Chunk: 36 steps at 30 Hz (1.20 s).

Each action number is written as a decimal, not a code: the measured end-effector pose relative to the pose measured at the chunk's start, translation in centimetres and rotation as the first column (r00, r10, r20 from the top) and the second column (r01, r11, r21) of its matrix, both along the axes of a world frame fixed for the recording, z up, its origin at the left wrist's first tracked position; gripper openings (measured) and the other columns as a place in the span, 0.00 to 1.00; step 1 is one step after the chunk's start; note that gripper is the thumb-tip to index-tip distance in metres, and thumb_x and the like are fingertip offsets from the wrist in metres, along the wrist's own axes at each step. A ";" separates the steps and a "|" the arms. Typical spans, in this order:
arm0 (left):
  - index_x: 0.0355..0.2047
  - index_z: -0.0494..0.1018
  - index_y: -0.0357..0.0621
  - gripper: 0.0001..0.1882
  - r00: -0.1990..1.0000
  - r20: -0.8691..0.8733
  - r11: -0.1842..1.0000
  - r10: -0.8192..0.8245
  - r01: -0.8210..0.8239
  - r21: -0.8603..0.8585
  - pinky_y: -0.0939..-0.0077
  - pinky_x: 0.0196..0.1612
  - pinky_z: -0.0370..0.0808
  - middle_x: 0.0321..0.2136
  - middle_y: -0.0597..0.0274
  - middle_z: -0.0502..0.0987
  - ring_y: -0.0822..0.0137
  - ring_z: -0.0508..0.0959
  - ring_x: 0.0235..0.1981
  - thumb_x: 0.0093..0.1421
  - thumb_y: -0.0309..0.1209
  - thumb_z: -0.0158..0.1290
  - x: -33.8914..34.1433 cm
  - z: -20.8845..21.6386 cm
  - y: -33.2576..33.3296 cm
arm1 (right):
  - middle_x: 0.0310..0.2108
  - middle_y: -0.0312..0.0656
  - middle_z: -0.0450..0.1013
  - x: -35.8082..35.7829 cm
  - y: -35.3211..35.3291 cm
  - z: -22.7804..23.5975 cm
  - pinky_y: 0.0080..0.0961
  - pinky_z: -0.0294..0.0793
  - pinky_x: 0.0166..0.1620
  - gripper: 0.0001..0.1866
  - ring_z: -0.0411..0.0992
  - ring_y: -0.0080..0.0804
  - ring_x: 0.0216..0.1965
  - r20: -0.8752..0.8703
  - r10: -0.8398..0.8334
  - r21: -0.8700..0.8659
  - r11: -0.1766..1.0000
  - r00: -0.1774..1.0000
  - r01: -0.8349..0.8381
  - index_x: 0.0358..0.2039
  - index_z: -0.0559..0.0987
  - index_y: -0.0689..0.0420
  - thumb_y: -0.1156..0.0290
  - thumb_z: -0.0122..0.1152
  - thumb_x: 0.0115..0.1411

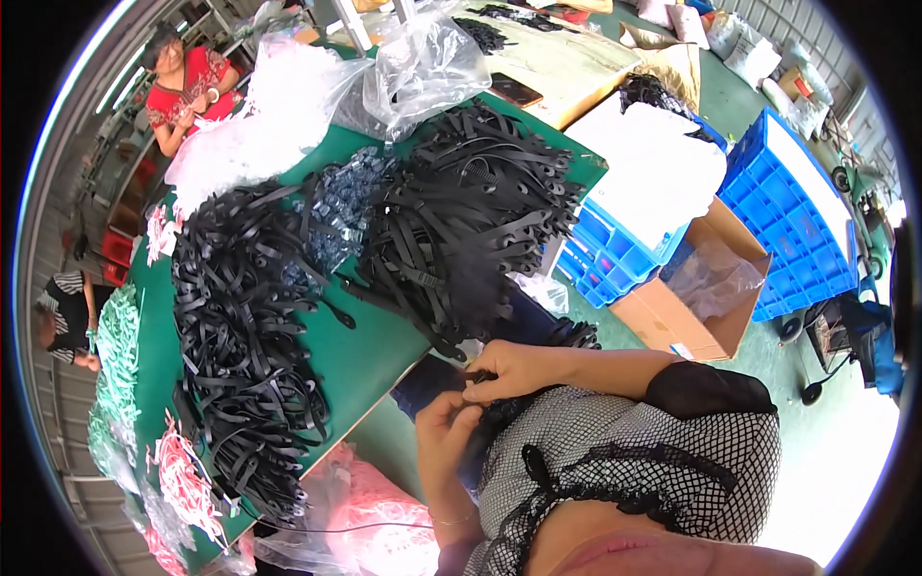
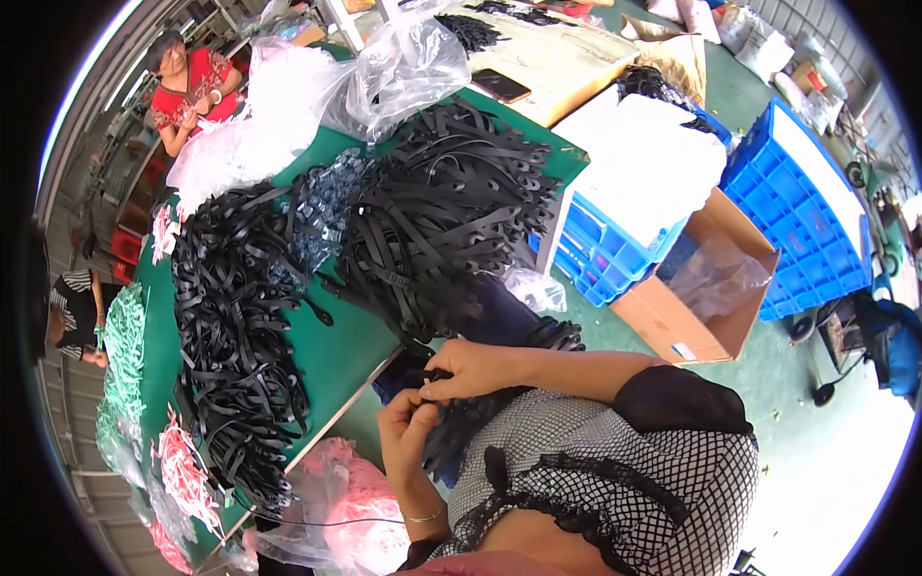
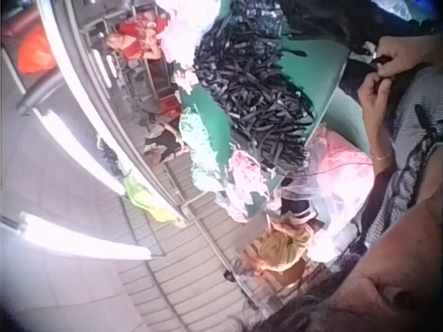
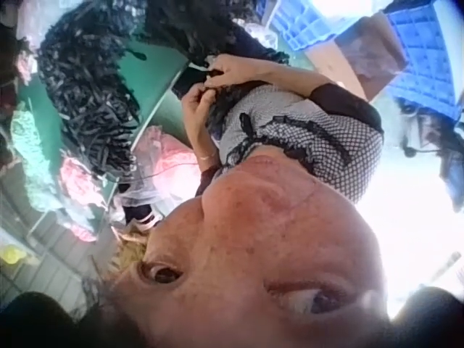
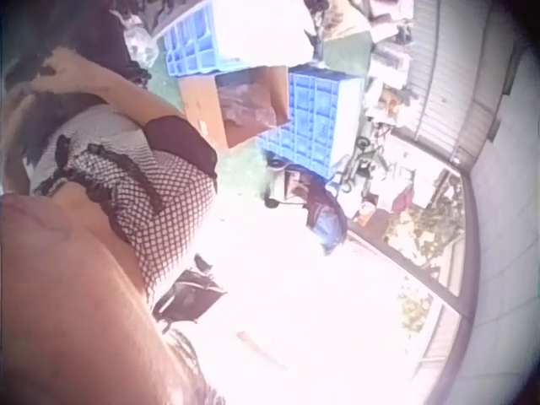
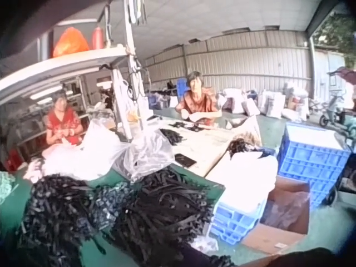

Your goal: The person assembles plastic buckles and components onto black elastic or fabric straps by hand.

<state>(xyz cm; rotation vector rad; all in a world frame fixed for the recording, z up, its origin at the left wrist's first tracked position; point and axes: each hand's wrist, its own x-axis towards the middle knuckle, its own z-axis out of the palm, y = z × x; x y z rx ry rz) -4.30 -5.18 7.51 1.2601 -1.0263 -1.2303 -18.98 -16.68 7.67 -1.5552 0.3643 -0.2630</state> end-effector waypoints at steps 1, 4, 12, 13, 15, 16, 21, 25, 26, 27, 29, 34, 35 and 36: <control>0.25 0.71 0.35 0.05 0.999 -0.020 0.999 -0.029 0.029 0.012 0.90 0.25 0.64 0.21 0.69 0.73 0.82 0.67 0.22 0.52 0.26 0.53 -0.1 0.0 0.0 | 0.16 0.33 0.69 0.0 0.1 0.2 0.17 0.63 0.22 0.12 0.64 0.16 0.19 0.003 -0.005 -0.004 1.000 1.000 0.005 0.23 0.74 0.63 0.66 0.54 0.56; 0.23 0.70 0.35 0.10 0.998 -0.045 0.999 -0.034 0.033 -0.016 0.88 0.20 0.59 0.21 0.63 0.74 0.81 0.65 0.18 0.52 0.32 0.53 -0.3 -0.3 0.0 | 0.13 0.31 0.65 0.0 0.6 0.0 0.15 0.54 0.17 0.13 0.58 0.13 0.14 0.024 0.011 0.275 0.961 1.000 -0.017 0.18 0.72 0.60 0.65 0.54 0.54; 0.21 0.71 0.32 0.13 0.814 -0.575 0.990 -0.085 0.001 -0.144 0.86 0.18 0.58 0.16 0.61 0.71 0.75 0.67 0.15 0.49 0.33 0.54 -1.1 -2.2 0.0 | 0.11 0.30 0.62 -0.2 1.8 -0.9 0.13 0.47 0.15 0.12 0.54 0.13 0.12 0.230 -0.027 0.558 0.823 0.973 -0.110 0.16 0.70 0.57 0.68 0.54 0.53; 0.21 0.71 0.32 0.13 0.752 -0.652 0.989 -0.095 -0.003 -0.148 0.86 0.19 0.59 0.16 0.60 0.71 0.75 0.67 0.15 0.49 0.33 0.54 -1.1 -2.6 0.0 | 0.11 0.30 0.61 -0.2 1.8 -1.0 0.13 0.47 0.15 0.12 0.54 0.13 0.12 0.258 -0.043 0.613 0.779 0.965 -0.129 0.16 0.69 0.57 0.69 0.53 0.54; 0.21 0.71 0.31 0.13 0.684 -0.722 0.988 -0.105 -0.009 -0.152 0.86 0.19 0.60 0.16 0.60 0.71 0.74 0.68 0.15 0.49 0.33 0.54 -1.0 -2.9 0.3 | 0.11 0.30 0.61 -0.3 1.8 -0.9 0.13 0.47 0.15 0.12 0.54 0.14 0.12 0.284 -0.058 0.664 0.732 0.957 -0.153 0.16 0.69 0.57 0.69 0.53 0.54; 0.22 0.72 0.32 0.13 0.716 -0.687 0.989 -0.123 0.029 -0.147 0.87 0.20 0.61 0.16 0.60 0.71 0.74 0.68 0.15 0.49 0.33 0.54 -0.9 -2.9 0.3 | 0.11 0.30 0.61 -0.4 1.9 -0.7 0.13 0.47 0.16 0.12 0.55 0.13 0.12 0.256 -0.033 0.610 0.781 0.966 -0.135 0.16 0.68 0.57 0.69 0.53 0.54; 0.24 0.72 0.33 0.12 0.930 -0.363 0.997 -0.051 0.071 0.040 0.87 0.21 0.63 0.17 0.61 0.72 0.76 0.69 0.17 0.51 0.32 0.53 -0.5 0.2 0.1 | 0.13 0.32 0.64 -0.1 1.1 0.5 0.13 0.51 0.17 0.12 0.56 0.12 0.13 0.112 -0.007 0.327 0.944 0.994 -0.030 0.16 0.71 0.59 0.70 0.53 0.55; 0.25 0.72 0.33 0.11 0.994 -0.112 0.995 -0.018 0.029 0.095 0.87 0.21 0.63 0.17 0.63 0.72 0.77 0.69 0.18 0.52 0.32 0.52 -0.8 0.6 0.3 | 0.13 0.33 0.65 0.0 1.1 -0.5 0.13 0.51 0.17 0.12 0.56 0.11 0.14 0.005 0.023 0.432 0.902 1.000 -0.023 0.17 0.72 0.59 0.69 0.54 0.54; 0.25 0.72 0.33 0.10 0.992 -0.120 0.996 -0.024 0.034 0.080 0.87 0.21 0.63 0.17 0.63 0.72 0.78 0.69 0.18 0.52 0.31 0.52 -0.6 0.4 0.4 | 0.14 0.31 0.65 -0.1 1.1 -0.3 0.12 0.49 0.17 0.11 0.55 0.12 0.13 0.058 0.017 0.466 0.884 0.998 -0.042 0.17 0.72 0.58 0.69 0.54 0.55; 0.25 0.72 0.33 0.10 0.993 -0.117 0.996 0.003 0.007 0.089 0.87 0.21 0.63 0.17 0.63 0.72 0.78 0.69 0.18 0.52 0.31 0.52 -0.5 -0.3 0.5 | 0.14 0.30 0.64 -0.1 1.2 -0.5 0.11 0.48 0.16 0.11 0.55 0.12 0.13 0.110 0.003 0.501 0.864 0.994 -0.058 0.18 0.71 0.58 0.69 0.53 0.55; 0.24 0.72 0.33 0.10 0.911 -0.410 0.998 -0.056 0.049 -0.026 0.87 0.19 0.62 0.16 0.63 0.71 0.78 0.69 0.16 0.51 0.31 0.53 -0.6 -1.9 0.5 | 0.14 0.30 0.63 0.0 1.5 -1.1 0.12 0.48 0.16 0.10 0.54 0.12 0.13 0.168 0.010 0.535 0.839 0.986 -0.099 0.18 0.71 0.58 0.70 0.53 0.55; 0.21 0.69 0.33 0.15 0.763 -0.646 0.995 -0.008 -0.057 -0.080 0.85 0.16 0.60 0.12 0.62 0.68 0.77 0.65 0.11 0.50 0.36 0.54 -1.1 -3.3 0.3 | 0.12 0.33 0.60 0.2 1.6 -1.2 0.15 0.48 0.16 0.10 0.52 0.15 0.12 0.269 -0.079 0.670 0.732 0.960 -0.127 0.17 0.68 0.59 0.75 0.50 0.55; 0.21 0.69 0.33 0.15 0.765 -0.644 0.994 0.011 -0.078 -0.075 0.85 0.16 0.60 0.12 0.62 0.68 0.77 0.65 0.11 0.50 0.36 0.54 -1.2 -3.5 0.4 | 0.11 0.33 0.60 0.3 1.8 -1.3 0.15 0.48 0.16 0.11 0.51 0.15 0.11 0.272 -0.095 0.682 0.721 0.957 -0.123 0.16 0.67 0.59 0.75 0.50 0.55; 0.21 0.69 0.34 0.16 0.737 -0.676 0.993 0.009 -0.085 -0.079 0.84 0.16 0.59 0.11 0.62 0.67 0.76 0.65 0.11 0.49 0.38 0.54 -1.4 -3.6 0.5 | 0.10 0.33 0.59 0.2 2.0 -1.0 0.16 0.48 0.16 0.11 0.51 0.15 0.11 0.269 -0.106 0.715 0.687 0.957 -0.125 0.15 0.66 0.58 0.76 0.49 0.55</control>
